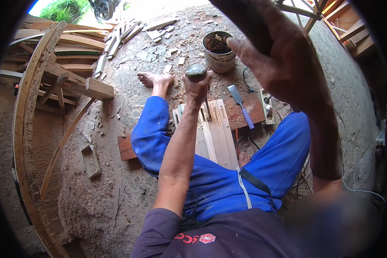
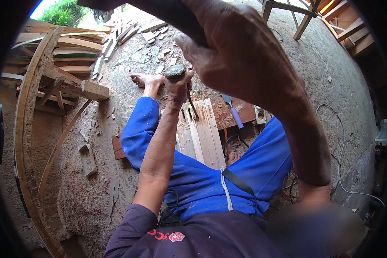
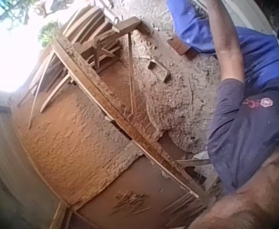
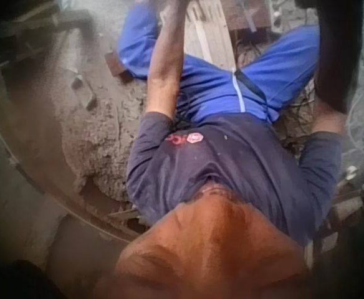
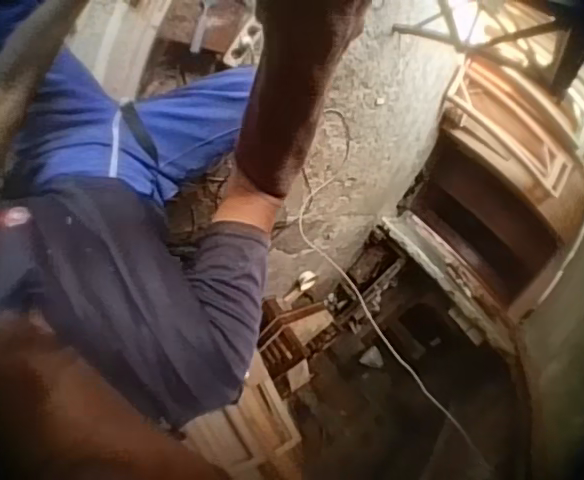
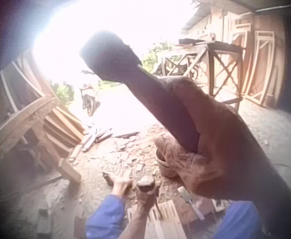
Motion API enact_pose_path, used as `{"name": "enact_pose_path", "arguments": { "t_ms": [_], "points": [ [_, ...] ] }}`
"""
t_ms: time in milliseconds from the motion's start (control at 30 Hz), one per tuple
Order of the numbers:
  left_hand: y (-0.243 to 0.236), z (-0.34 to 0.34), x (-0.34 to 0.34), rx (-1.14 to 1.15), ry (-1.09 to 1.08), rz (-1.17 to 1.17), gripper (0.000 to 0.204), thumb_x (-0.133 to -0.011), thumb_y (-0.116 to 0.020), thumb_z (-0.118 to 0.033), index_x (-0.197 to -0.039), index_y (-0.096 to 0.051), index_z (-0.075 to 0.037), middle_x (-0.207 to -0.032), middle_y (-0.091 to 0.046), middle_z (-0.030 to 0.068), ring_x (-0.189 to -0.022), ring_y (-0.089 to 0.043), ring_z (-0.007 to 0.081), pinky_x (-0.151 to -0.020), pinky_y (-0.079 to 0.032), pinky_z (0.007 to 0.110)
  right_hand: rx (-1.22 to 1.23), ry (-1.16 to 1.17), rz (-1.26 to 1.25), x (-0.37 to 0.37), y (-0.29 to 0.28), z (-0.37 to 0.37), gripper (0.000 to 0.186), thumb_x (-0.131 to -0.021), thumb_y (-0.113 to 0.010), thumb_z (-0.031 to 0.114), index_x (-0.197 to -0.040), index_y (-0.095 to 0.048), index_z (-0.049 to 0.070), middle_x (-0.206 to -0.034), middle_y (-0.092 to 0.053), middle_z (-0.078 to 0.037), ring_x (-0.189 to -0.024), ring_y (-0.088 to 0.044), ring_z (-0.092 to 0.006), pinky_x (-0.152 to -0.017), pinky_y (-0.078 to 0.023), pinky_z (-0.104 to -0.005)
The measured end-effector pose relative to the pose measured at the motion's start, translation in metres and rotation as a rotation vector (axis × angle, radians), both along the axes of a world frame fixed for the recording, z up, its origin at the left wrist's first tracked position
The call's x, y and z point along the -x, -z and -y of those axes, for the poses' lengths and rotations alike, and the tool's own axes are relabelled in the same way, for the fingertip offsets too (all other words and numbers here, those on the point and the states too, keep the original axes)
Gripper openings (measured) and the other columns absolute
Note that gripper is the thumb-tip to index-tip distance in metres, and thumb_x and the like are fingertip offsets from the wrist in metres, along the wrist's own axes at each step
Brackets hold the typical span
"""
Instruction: The person sits on the floor and uses a chisel and mallet to carve a piece of wood. They repeatedly strike the chisel to remove wood shavings, shaping the wood piece.
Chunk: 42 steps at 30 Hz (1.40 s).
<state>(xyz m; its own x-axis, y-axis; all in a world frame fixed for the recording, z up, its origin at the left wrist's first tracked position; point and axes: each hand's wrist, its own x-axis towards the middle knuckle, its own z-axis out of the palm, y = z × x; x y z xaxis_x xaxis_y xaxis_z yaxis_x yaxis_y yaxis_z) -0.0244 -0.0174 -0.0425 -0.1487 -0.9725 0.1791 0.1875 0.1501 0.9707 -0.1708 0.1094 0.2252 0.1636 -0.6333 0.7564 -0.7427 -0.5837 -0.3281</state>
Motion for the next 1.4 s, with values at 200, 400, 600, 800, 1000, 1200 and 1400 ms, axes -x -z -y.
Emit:
{"name": "enact_pose_path", "arguments": {
  "t_ms": [200, 400, 600, 800, 1000, 1200, 1400],
  "points": [
    [-0.008, -0.020, 0.006, 0.097, 0.022, -0.013, 0.014, -0.086, -0.077, -0.007, -0.080, -0.065, -0.006, -0.068, -0.064, 0.0011, -0.054, -0.057, 0.0115, -0.052, -0.047, 0.029, -0.120, 0.138, -0.034, -0.001, 0.007, 0.014, 0.028, -0.095, -0.066, 0.013, -0.119, -0.056, 0.003, -0.084, -0.072, -0.020, -0.076, -0.075, -0.0341, -0.069, -0.062, -0.0439],
    [0.010, -0.059, 0.015, 0.323, -0.194, 0.132, 0.033, -0.087, -0.077, -0.007, -0.117, -0.065, -0.005, -0.114, -0.070, 0.0067, -0.102, -0.067, 0.0153, -0.087, -0.055, 0.035, -0.908, -0.060, -0.388, 0.019, 0.104, -0.011, 0.065, -0.085, -0.062, 0.003, -0.146, -0.041, 0.006, -0.103, -0.069, -0.029, -0.098, -0.069, -0.0453, -0.082, -0.055, -0.0527],
    [0.008, 0.000, 0.002, 0.040, -0.116, 0.113, 0.019, -0.085, -0.078, -0.016, -0.087, -0.068, 0.000, -0.080, -0.073, 0.0052, -0.070, -0.068, 0.0173, -0.069, -0.052, 0.035, -0.374, -0.154, 0.010, 0.014, 0.030, -0.001, 0.062, -0.086, -0.069, 0.002, -0.144, -0.050, 0.009, -0.105, -0.072, -0.022, -0.092, -0.074, -0.0365, -0.081, -0.058, -0.0443],
    [0.033, -0.011, 0.006, 0.192, -0.126, 0.159, 0.015, -0.085, -0.075, -0.007, -0.077, -0.062, -0.005, -0.064, -0.062, 0.0005, -0.053, -0.057, 0.0110, -0.049, -0.045, 0.029, -0.134, 0.122, 0.020, -0.011, -0.024, 0.015, 0.031, -0.090, -0.062, 0.001, -0.120, -0.053, 0.001, -0.080, -0.064, -0.014, -0.070, -0.064, -0.0228, -0.060, -0.055, -0.0348],
    [0.019, -0.065, 0.001, 0.239, -0.163, 0.136, 0.043, -0.080, -0.083, -0.010, -0.118, -0.064, -0.005, -0.108, -0.070, 0.0067, -0.099, -0.068, 0.0169, -0.084, -0.055, 0.034, -0.918, -0.074, -0.517, 0.019, 0.105, 0.002, 0.055, -0.081, -0.061, 0.002, -0.133, -0.042, 0.004, -0.096, -0.069, -0.029, -0.090, -0.068, -0.0483, -0.078, -0.055, -0.0552],
    [-0.005, -0.020, 0.008, 0.233, -0.130, 0.198, 0.021, -0.080, -0.077, -0.008, -0.099, -0.071, -0.002, -0.093, -0.073, 0.0041, -0.084, -0.069, 0.0162, -0.077, -0.054, 0.034, -0.658, -0.179, -0.166, 0.022, 0.072, -0.008, 0.066, -0.082, -0.067, 0.000, -0.145, -0.046, 0.010, -0.097, -0.071, -0.026, -0.091, -0.072, -0.0418, -0.079, -0.056, -0.0509],
    [0.015, -0.007, 0.013, 0.030, -0.174, 0.117, 0.019, -0.086, -0.075, -0.010, -0.071, -0.064, -0.006, -0.062, -0.063, 0.0006, -0.050, -0.056, 0.0108, -0.049, -0.042, 0.029, -0.115, -0.102, -0.028, 0.008, -0.054, 0.013, 0.027, -0.093, -0.060, 0.002, -0.119, -0.056, 0.002, -0.069, -0.059, -0.007, -0.055, -0.058, -0.0140, -0.052, -0.051, -0.0313]
  ]
}}
